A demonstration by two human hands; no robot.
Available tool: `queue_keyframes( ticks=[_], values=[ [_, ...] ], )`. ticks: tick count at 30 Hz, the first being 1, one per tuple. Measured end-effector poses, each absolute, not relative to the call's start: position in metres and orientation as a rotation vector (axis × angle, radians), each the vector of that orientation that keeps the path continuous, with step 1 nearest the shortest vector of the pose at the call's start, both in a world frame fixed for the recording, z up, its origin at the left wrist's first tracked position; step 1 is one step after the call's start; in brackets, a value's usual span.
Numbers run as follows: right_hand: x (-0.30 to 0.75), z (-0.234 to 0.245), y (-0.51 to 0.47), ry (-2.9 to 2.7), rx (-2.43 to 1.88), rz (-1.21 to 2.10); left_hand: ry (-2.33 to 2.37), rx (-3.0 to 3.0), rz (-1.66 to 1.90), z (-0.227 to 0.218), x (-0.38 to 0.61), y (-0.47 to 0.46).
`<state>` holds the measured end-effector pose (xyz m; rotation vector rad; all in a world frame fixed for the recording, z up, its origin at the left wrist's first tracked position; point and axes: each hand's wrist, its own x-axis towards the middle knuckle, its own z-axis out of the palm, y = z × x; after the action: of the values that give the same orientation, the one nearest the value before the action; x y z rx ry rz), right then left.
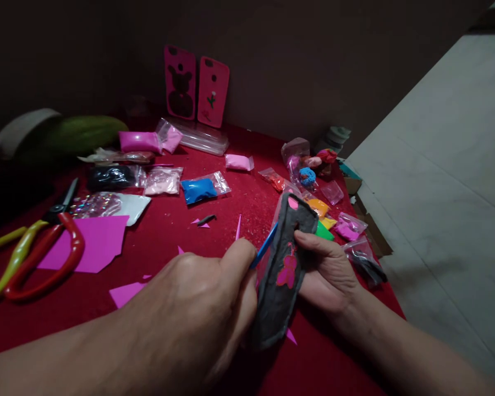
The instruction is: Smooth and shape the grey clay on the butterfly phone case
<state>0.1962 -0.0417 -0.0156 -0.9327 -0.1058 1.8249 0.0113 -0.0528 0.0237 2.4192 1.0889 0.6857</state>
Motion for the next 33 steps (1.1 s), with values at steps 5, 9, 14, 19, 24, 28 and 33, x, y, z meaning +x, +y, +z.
queue_keyframes(
  ticks=[5, 9, 14, 19, 24, 28, 33],
  values=[
    [0.197, -0.015, -0.040, -0.125, -0.866, 1.825, 1.098, 2.554, 0.809, 0.016, 0.007, -0.057],
    [0.197, -0.015, -0.039, -0.133, -0.870, 1.824, 1.045, 2.501, 0.740, 0.012, 0.005, -0.055],
    [0.197, -0.017, -0.040, -0.113, -0.914, 1.798, 0.982, 2.613, 0.770, 0.016, 0.008, -0.053],
    [0.197, -0.016, -0.040, -0.079, -0.925, 1.787, 0.980, 2.458, 0.735, 0.015, 0.007, -0.057],
    [0.197, -0.016, -0.040, -0.112, -0.870, 1.790, 1.013, 2.407, 0.749, 0.013, 0.006, -0.059],
    [0.198, -0.017, -0.041, -0.093, -0.899, 1.774, 0.985, 2.532, 0.788, 0.016, 0.009, -0.054],
    [0.197, -0.018, -0.041, -0.129, -0.886, 1.791, 0.986, 2.444, 0.674, 0.011, 0.006, -0.055]
  ],
)
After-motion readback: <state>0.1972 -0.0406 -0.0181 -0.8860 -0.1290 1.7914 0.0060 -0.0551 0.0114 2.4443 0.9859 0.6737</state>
